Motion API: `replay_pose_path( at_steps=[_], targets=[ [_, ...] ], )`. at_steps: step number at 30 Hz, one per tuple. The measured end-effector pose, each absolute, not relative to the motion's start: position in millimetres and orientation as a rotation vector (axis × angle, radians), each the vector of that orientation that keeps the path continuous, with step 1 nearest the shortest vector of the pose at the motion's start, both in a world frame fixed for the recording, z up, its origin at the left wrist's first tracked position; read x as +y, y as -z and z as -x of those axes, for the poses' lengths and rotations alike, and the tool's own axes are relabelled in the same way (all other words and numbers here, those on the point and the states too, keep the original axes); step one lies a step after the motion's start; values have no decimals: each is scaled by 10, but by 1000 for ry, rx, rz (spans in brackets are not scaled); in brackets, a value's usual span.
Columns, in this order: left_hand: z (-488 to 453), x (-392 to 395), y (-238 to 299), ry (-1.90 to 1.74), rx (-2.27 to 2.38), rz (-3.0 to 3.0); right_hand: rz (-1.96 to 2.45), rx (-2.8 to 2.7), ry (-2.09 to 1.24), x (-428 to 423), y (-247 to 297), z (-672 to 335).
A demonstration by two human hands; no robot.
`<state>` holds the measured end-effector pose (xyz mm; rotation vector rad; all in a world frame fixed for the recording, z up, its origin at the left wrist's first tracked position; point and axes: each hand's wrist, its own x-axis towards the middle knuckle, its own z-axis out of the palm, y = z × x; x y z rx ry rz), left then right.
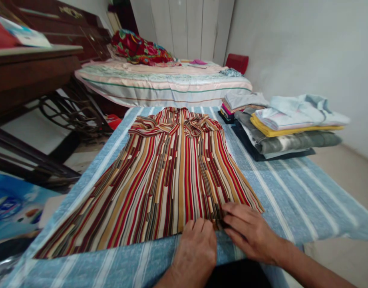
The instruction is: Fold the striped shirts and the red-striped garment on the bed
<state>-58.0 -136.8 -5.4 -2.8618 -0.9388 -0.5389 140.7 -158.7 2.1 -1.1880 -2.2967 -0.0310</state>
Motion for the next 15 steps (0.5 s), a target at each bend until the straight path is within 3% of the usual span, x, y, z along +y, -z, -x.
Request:
replay_pose_path(
  at_steps=[4, 9, 15],
  targets=[
    [594, -1377, 77, 528, -888, 2845, 1459, -2065, 282, -1196, -48, -1566],
    [628, -1385, 57, 488, -871, 2859, 2187, -2005, 538, -765, 47, -1665],
    [659, -1376, 143, 525, -831, 2900, 2286, -2005, 559, -755, 197, -1785]
  ],
)
